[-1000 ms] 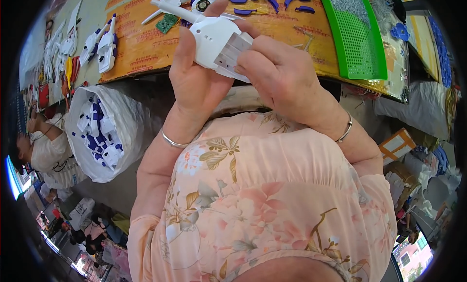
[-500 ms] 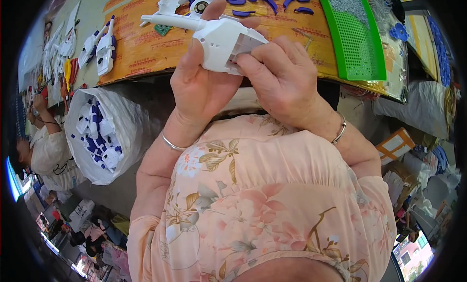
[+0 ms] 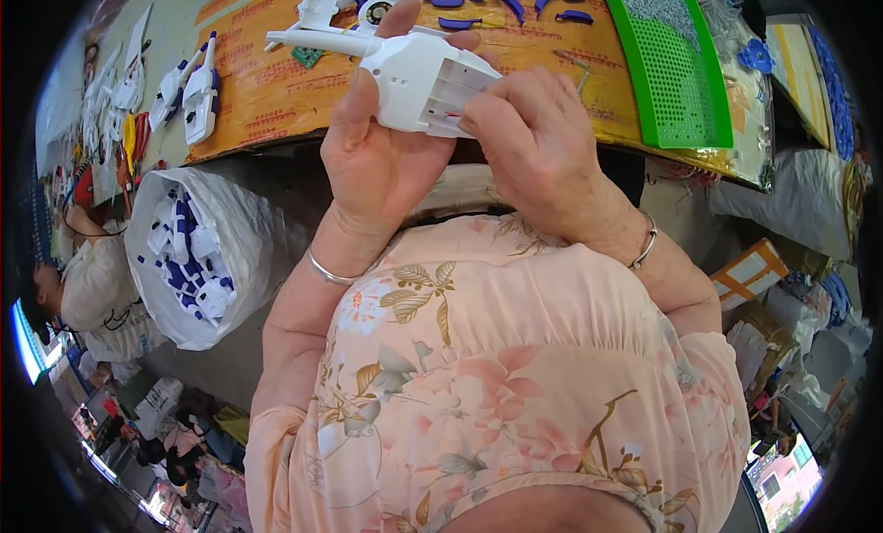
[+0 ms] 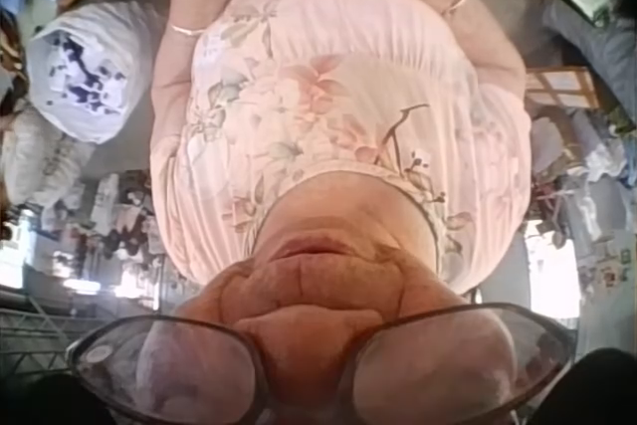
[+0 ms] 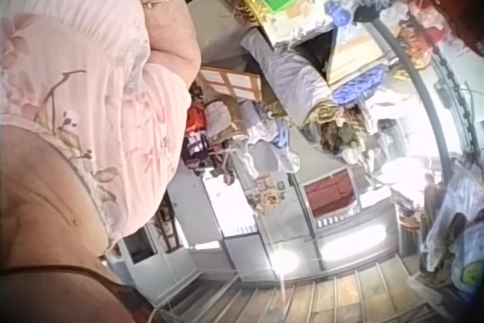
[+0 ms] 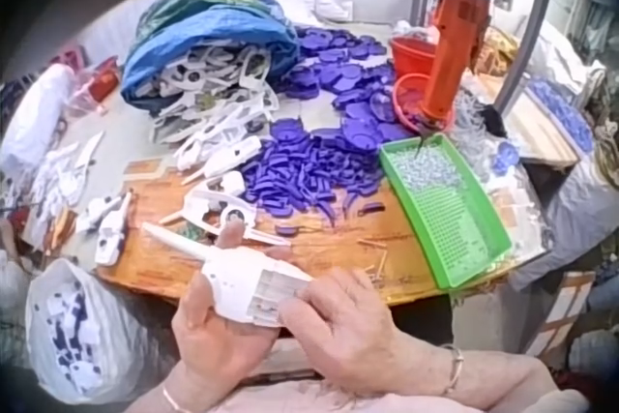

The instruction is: The person assembles the internal components of a white electronic toy by securing the circuit board, antenna, and internal wiring into the plastic housing with an electric screwdriver.

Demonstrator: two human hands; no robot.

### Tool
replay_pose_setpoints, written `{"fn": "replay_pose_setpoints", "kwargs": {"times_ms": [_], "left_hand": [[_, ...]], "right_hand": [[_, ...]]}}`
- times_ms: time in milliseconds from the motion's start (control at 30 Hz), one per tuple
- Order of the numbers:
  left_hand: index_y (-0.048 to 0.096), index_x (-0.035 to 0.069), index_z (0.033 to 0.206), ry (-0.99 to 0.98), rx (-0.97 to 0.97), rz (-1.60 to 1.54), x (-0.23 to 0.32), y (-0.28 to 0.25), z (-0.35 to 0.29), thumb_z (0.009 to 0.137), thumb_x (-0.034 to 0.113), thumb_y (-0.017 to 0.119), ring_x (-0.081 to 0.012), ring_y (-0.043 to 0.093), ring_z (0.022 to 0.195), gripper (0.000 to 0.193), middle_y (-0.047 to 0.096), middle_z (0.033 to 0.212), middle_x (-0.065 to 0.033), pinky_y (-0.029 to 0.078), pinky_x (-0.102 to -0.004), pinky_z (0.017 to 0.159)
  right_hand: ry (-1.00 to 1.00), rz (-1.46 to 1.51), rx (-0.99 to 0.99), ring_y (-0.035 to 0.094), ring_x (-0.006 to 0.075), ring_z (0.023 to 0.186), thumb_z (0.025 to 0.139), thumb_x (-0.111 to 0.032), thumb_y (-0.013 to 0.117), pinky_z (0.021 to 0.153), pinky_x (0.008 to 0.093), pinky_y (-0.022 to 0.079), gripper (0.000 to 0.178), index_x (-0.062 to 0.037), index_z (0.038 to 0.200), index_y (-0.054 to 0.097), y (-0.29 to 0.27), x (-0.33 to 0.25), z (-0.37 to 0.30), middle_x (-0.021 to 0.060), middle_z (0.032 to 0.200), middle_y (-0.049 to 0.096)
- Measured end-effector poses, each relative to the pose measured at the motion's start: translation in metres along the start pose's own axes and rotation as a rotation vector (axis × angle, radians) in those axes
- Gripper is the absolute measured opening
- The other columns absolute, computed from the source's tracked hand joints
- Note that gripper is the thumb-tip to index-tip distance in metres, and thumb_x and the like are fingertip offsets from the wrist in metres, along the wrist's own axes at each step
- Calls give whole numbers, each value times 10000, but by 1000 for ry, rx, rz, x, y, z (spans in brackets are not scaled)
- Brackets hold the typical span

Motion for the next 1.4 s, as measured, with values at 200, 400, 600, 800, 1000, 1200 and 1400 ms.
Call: {"fn": "replay_pose_setpoints", "kwargs": {"times_ms": [200, 400, 600, 800, 1000, 1200, 1400], "left_hand": [[259, 123, 1417, -10, 36, 14, -2, 3, 0, 909, 409, 500, -303, 475, 1176, 630, 471, 1287, -192, 362, -426, 996], [278, 108, 1412, -42, 49, 2, -3, 4, -1, 922, 404, 473, -297, 464, 1184, 605, 468, 1290, -183, 344, -419, 1013], [287, 104, 1410, -69, 66, -16, -5, 4, -2, 925, 411, 466, -290, 451, 1196, 601, 456, 1301, -179, 328, -410, 1028], [286, 114, 1411, -98, 50, -25, -6, 3, -3, 936, 403, 450, -285, 443, 1203, 580, 446, 1313, -165, 321, -411, 1034], [281, 102, 1408, -110, 8, -17, -7, -2, -2, 945, 395, 439, -287, 447, 1197, 569, 459, 1296, -161, 330, -416, 1026], [273, 91, 1405, -116, 21, -24, -8, -3, -2, 947, 393, 436, -286, 452, 1189, 572, 467, 1284, -163, 334, -417, 1023], [252, 82, 1402, -101, 6, 28, -8, -1, -4, 927, 387, 451, -275, 454, 1189, 599, 469, 1275, -161, 335, -402, 1020]], "right_hand": [[7, -85, 22, 504, 210, 711, 643, -105, 601, 627, 346, 379, 174, -87, 760, 474, 3, -1, 2, 41, 765, 458], [-9, -88, 39, 515, 206, 725, 647, -128, 596, 646, 346, 386, 169, -86, 764, 484, 3, -2, 4, 36, 776, 469], [-43, -93, 22, 514, 205, 741, 641, -131, 594, 663, 346, 391, 162, -78, 753, 489, 4, -1, 1, 38, 780, 471], [-76, -99, -43, 501, 206, 753, 636, -133, 591, 656, 348, 387, 160, -71, 746, 494, 2, -3, 2, 42, 774, 457], [-91, -71, -65, 493, 210, 752, 638, -125, 596, 655, 350, 384, 162, -61, 762, 512, 3, -1, -1, 50, 766, 443], [-92, -38, -93, 493, 215, 774, 647, -115, 601, 686, 355, 390, 167, -58, 786, 528, 3, -1, -2, 54, 775, 441], [-76, 1, -115, 494, 225, 781, 655, -110, 597, 713, 361, 396, 162, -54, 790, 525, 1, -2, -2, 64, 783, 443]]}}
Point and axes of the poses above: each hand's wrist, its own z-axis towards the middle knuckle, its own y-axis out of the palm, x = y × z, the point moved 3 cm from there along z, towards the middle knuckle
